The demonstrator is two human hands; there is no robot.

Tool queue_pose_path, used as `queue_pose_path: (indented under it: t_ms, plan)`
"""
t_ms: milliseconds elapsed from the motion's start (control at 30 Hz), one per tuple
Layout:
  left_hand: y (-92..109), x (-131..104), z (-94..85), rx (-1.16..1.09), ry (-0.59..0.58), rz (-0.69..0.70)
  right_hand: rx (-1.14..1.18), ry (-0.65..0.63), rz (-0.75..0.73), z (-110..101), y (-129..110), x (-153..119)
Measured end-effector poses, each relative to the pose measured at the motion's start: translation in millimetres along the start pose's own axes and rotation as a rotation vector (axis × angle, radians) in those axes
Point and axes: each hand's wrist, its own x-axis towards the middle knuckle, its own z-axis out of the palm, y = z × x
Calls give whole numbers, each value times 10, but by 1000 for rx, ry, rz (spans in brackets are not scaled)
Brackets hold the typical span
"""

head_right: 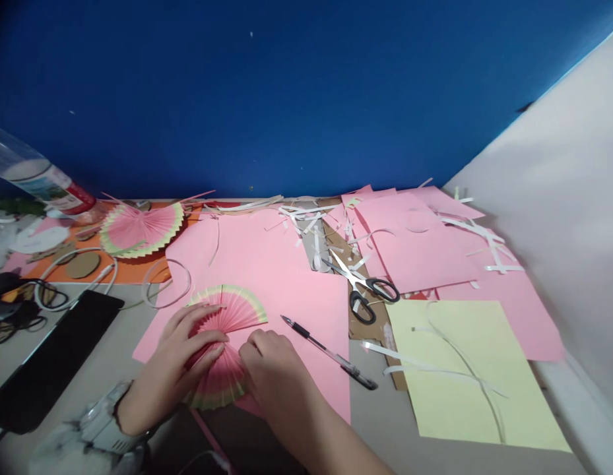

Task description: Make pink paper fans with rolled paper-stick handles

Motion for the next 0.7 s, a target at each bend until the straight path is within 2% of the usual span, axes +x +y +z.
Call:
queue_pose_path:
  t_ms: [200,567,700]
  plan:
    - [-19,1,12,-1,1,2,-24,20,-31,54,5,56]
    - [-30,-15,18,-32,6,-1,-178,-46,-174,57,-66,269]
    - [-33,-29,20,-56,4,-10,-181,-19,-99,64,-123,353]
